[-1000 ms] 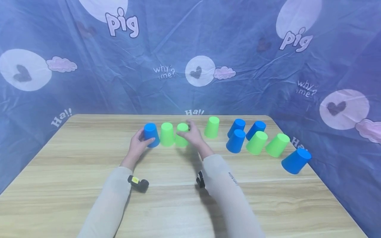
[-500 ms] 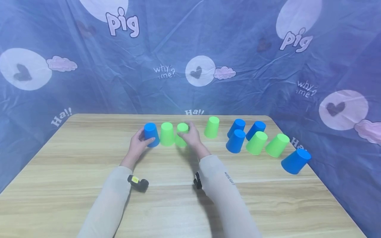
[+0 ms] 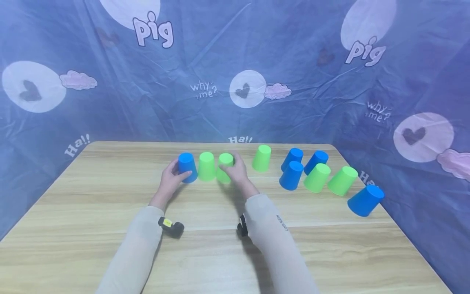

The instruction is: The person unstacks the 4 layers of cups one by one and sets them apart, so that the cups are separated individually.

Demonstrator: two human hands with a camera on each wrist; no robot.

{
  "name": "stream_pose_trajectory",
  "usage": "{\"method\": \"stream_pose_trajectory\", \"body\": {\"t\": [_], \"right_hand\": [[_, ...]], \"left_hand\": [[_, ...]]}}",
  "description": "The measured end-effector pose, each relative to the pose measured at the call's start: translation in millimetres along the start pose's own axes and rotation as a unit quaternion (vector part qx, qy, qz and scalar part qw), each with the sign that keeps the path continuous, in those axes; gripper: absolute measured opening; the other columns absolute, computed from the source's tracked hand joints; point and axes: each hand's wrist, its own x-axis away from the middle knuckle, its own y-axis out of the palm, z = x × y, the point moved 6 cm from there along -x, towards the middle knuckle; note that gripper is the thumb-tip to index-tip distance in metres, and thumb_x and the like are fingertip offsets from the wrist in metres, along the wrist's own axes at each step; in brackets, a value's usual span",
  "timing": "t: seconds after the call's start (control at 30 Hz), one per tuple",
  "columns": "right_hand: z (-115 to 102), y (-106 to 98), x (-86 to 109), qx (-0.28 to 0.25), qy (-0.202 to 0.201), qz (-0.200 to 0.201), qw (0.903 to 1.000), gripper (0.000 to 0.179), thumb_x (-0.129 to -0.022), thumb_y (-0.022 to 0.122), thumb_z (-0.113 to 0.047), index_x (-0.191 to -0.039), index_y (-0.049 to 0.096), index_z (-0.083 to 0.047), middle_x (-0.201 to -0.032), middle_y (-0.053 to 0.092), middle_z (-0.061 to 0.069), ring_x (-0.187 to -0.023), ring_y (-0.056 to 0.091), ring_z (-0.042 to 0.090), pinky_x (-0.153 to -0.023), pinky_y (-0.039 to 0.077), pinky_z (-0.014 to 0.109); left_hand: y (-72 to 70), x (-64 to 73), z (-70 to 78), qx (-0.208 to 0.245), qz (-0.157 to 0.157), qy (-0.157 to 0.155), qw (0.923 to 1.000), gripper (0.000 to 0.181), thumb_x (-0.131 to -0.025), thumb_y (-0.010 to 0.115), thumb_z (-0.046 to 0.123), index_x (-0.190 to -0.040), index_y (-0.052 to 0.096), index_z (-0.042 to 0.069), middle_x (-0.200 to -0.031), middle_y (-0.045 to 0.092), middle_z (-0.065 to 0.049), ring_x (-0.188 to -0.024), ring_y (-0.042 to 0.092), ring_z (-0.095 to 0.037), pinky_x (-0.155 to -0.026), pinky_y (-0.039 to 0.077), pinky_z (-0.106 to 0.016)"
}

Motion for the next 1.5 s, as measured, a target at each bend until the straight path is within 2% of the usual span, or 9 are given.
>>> {"method": "stream_pose_trajectory", "body": {"t": [0.5, 0.8, 1.2, 1.5], "right_hand": [[10.0, 1.9, 1.6, -0.032, 0.032, 0.007, 0.9990, 0.059, -0.072, 0.066, -0.005, -0.124, 0.037, 0.000, -0.118, 0.044, 0.018, -0.108, 0.041, 0.029, -0.093, 0.032, 0.037], [6.7, 0.4, 4.7, -0.063, 0.039, 0.007, 0.9973, 0.058, -0.071, 0.066, -0.002, -0.123, 0.039, 0.000, -0.119, 0.044, 0.019, -0.109, 0.041, 0.030, -0.092, 0.033, 0.037], [-12.7, -16.6, 9.9, -0.095, 0.003, -0.007, 0.9954, 0.057, -0.072, 0.065, -0.001, -0.123, 0.041, 0.000, -0.116, 0.046, 0.019, -0.106, 0.043, 0.029, -0.090, 0.035, 0.036], [-25.2, -41.6, 18.7, -0.101, -0.018, -0.013, 0.9947, 0.055, -0.075, 0.064, -0.003, -0.125, 0.041, -0.004, -0.116, 0.046, 0.016, -0.107, 0.042, 0.027, -0.087, 0.036, 0.035]], "left_hand": [[1.4, 2.7, -1.0, 0.000, 0.000, -0.001, 1.0000, 0.064, -0.078, 0.064, 0.013, -0.133, 0.031, 0.007, -0.133, 0.032, -0.016, -0.120, 0.030, -0.028, -0.096, 0.028, -0.038], [0.7, 1.3, -3.4, 0.002, 0.002, -0.002, 1.0000, 0.064, -0.078, 0.064, 0.012, -0.133, 0.032, 0.007, -0.133, 0.032, -0.015, -0.120, 0.031, -0.027, -0.096, 0.028, -0.038], [0.9, 0.5, -3.6, -0.002, 0.004, 0.002, 1.0000, 0.064, -0.078, 0.064, 0.013, -0.133, 0.032, 0.006, -0.133, 0.033, -0.016, -0.120, 0.031, -0.027, -0.096, 0.027, -0.037], [0.8, 0.2, -2.7, -0.004, 0.006, -0.002, 1.0000, 0.064, -0.078, 0.064, 0.014, -0.133, 0.032, 0.008, -0.133, 0.033, -0.015, -0.120, 0.031, -0.027, -0.096, 0.028, -0.037]]}}
